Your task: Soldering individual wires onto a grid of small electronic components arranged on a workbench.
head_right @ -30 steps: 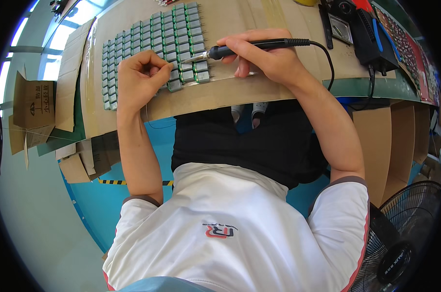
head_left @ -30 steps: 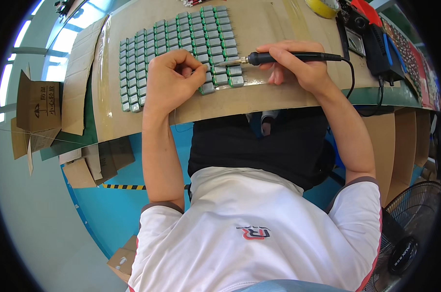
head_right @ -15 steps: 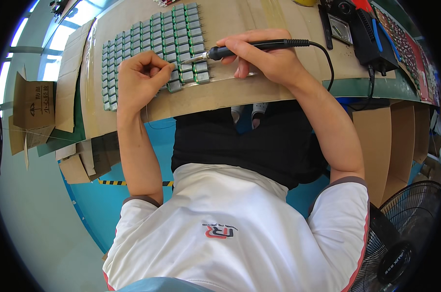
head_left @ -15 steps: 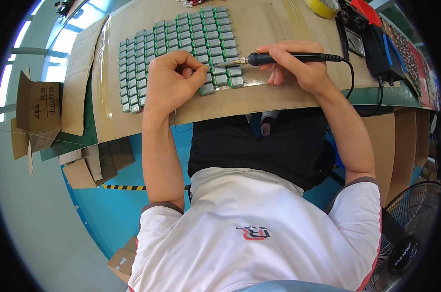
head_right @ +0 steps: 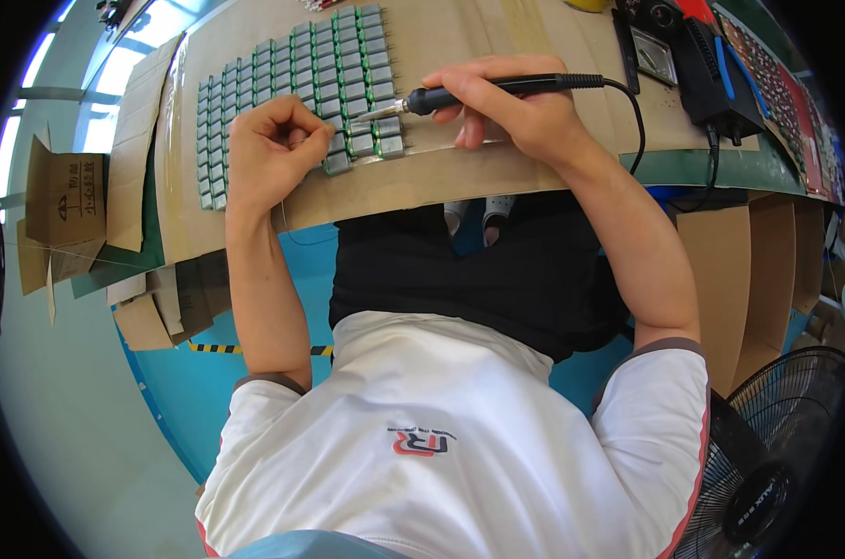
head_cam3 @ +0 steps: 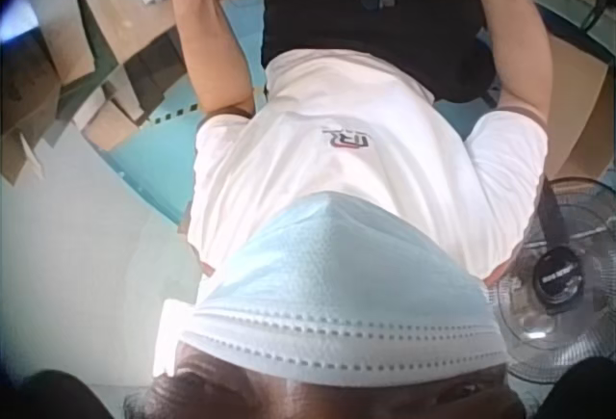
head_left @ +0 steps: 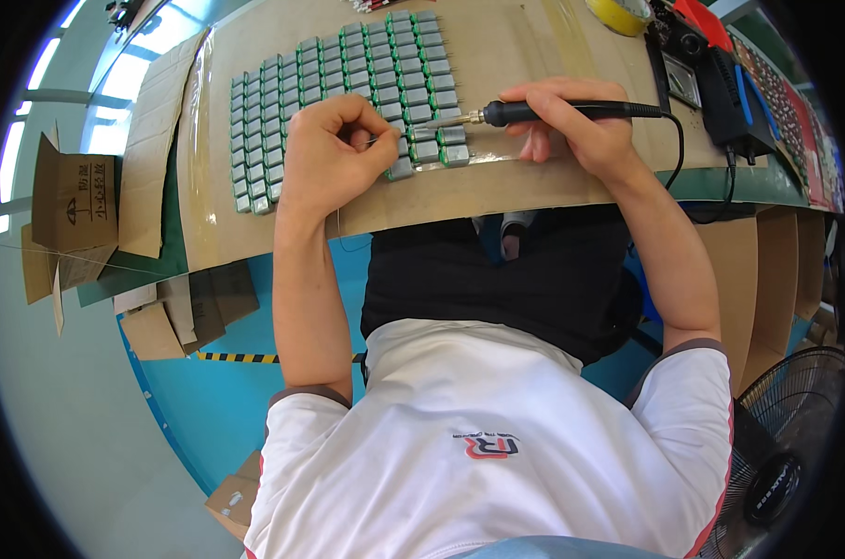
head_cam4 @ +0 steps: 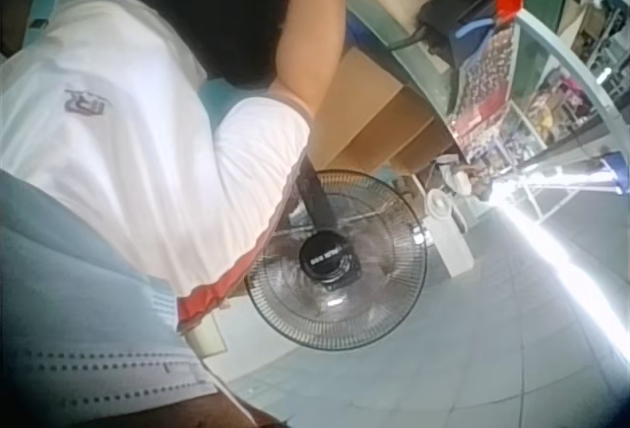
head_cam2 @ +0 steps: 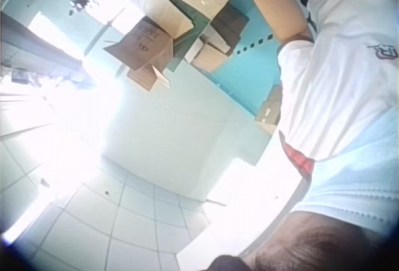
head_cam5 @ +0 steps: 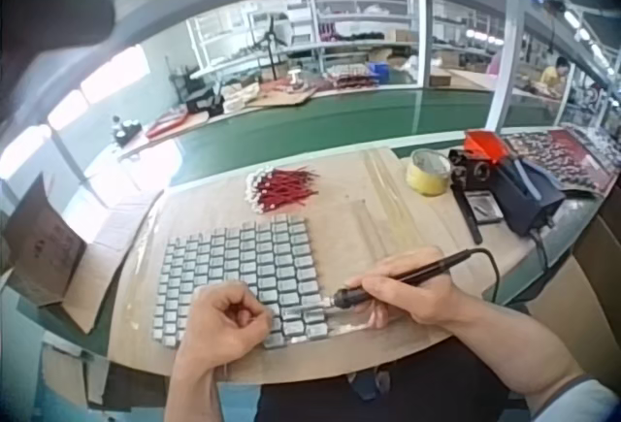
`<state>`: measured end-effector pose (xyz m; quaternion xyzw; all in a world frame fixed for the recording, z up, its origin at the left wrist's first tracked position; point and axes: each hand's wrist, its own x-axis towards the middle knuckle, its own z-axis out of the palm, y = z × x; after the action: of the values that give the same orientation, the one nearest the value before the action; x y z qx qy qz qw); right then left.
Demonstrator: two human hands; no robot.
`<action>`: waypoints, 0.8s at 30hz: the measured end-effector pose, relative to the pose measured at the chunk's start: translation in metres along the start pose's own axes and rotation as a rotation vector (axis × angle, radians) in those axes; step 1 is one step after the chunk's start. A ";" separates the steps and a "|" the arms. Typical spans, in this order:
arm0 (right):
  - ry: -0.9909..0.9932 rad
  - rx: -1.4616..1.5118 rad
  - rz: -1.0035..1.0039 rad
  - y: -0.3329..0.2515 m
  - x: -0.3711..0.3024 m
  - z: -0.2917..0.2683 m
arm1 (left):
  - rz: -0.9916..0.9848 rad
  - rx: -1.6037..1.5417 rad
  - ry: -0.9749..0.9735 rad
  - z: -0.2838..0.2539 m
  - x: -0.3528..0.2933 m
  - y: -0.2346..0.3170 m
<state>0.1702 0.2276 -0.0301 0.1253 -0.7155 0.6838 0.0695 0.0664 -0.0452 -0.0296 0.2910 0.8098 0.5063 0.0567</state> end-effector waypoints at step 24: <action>-0.007 0.009 0.040 -0.003 0.000 0.003 | 0.052 -0.009 -0.048 -0.001 -0.001 0.003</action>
<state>0.1710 0.2241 -0.0274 0.1137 -0.7150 0.6878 0.0527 0.0682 -0.0461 -0.0269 0.3235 0.7981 0.5042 0.0641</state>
